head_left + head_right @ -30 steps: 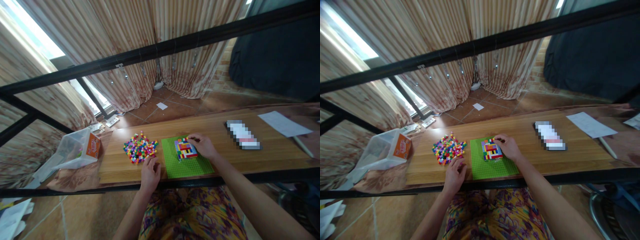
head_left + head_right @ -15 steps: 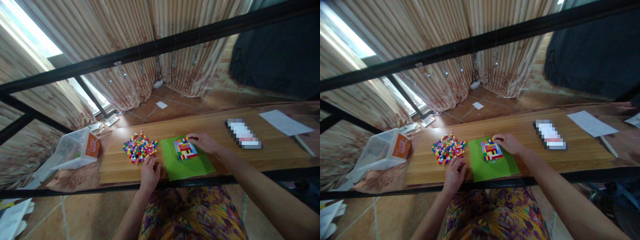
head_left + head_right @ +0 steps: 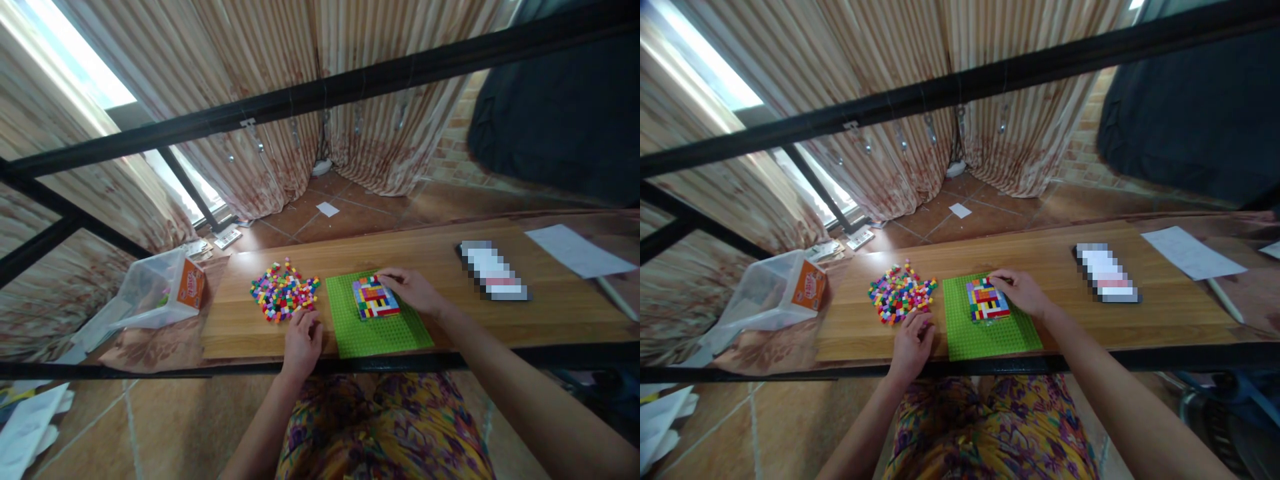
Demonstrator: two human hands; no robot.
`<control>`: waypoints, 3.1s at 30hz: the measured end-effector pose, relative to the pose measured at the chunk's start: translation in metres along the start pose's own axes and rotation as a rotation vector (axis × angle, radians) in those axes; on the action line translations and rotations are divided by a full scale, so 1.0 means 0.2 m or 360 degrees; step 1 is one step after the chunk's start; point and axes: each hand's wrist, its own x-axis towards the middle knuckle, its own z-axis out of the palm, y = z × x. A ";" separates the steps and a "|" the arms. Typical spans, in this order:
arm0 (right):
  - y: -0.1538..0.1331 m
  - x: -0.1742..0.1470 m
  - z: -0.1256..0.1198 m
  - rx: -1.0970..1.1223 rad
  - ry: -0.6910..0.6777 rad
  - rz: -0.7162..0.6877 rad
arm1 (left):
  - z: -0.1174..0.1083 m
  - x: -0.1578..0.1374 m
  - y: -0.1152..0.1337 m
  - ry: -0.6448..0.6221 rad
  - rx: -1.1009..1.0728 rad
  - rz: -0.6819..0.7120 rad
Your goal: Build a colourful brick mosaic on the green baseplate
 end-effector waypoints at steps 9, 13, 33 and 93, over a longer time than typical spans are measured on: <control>0.00 0.00 0.00 0.0017 0.0004 0.0060 | 0.00 0.00 0.01 0.0014 0.0023 0.0020; -0.02 0.01 0.00 0.0029 -0.0008 0.0081 | 0.00 0.00 0.01 -0.0004 -0.0008 0.0000; 0.06 0.03 -0.01 0.0254 -0.0088 0.0147 | -0.02 0.00 -0.01 -0.0006 0.0021 -0.0033; -0.19 -0.33 0.18 0.0157 0.0716 0.0113 | 0.12 0.17 0.40 -0.0034 -0.1198 -0.0556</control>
